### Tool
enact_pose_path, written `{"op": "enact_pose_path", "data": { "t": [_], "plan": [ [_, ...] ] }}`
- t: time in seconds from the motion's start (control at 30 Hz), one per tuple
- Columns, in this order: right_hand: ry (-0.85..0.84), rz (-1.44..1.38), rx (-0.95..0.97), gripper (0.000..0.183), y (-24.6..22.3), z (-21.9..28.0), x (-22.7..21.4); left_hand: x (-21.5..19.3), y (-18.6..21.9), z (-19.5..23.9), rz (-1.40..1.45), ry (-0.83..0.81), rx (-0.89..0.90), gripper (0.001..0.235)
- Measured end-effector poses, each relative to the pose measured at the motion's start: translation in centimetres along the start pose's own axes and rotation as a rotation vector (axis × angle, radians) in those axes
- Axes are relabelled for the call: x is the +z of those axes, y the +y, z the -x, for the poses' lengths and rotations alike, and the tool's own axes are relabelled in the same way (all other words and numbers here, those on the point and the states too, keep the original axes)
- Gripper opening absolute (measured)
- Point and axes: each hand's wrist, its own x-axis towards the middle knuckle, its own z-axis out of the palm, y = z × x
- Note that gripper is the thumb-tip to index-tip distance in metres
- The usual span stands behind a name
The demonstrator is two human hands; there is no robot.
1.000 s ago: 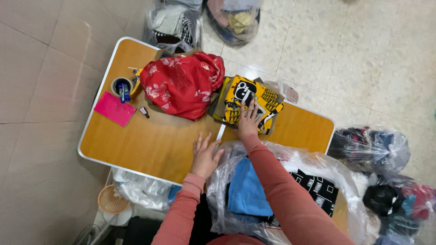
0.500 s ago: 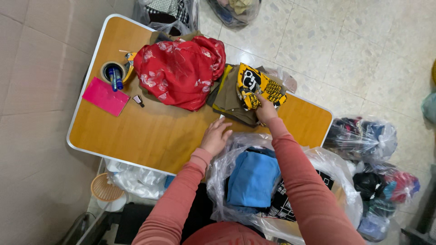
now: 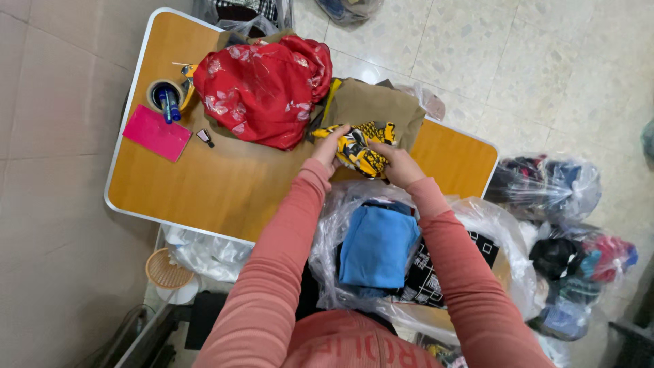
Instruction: The person folds various clothing items on a table and places them into a clear plastic bag. They handle jeans, patterned shirts, and solid-colored garments, stacking them neatly before tying the bag closed.
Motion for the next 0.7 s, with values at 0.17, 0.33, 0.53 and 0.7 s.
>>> {"op": "enact_pose_path", "data": {
  "t": [0.17, 0.33, 0.53, 0.7],
  "plan": [
    [0.084, -0.032, -0.162, 0.064, -2.2, 2.4, -2.6, 0.4, -2.2, 3.3, -0.003, -0.023, 0.131, 0.027],
    [0.149, -0.156, -0.211, 0.064, -5.7, 7.6, -6.3, 4.0, -3.7, 11.7, 0.02, -0.02, 0.36, 0.029],
    [0.303, 0.021, -0.382, 0.052, -7.9, 15.7, -10.1, 8.4, -7.7, 21.0, -0.001, -0.071, 0.498, 0.034],
    [0.412, 0.126, -0.483, 0.053, -3.7, 21.1, -6.7, 6.1, -16.8, 23.4, -0.018, -0.007, 0.551, 0.042]
  ]
}}
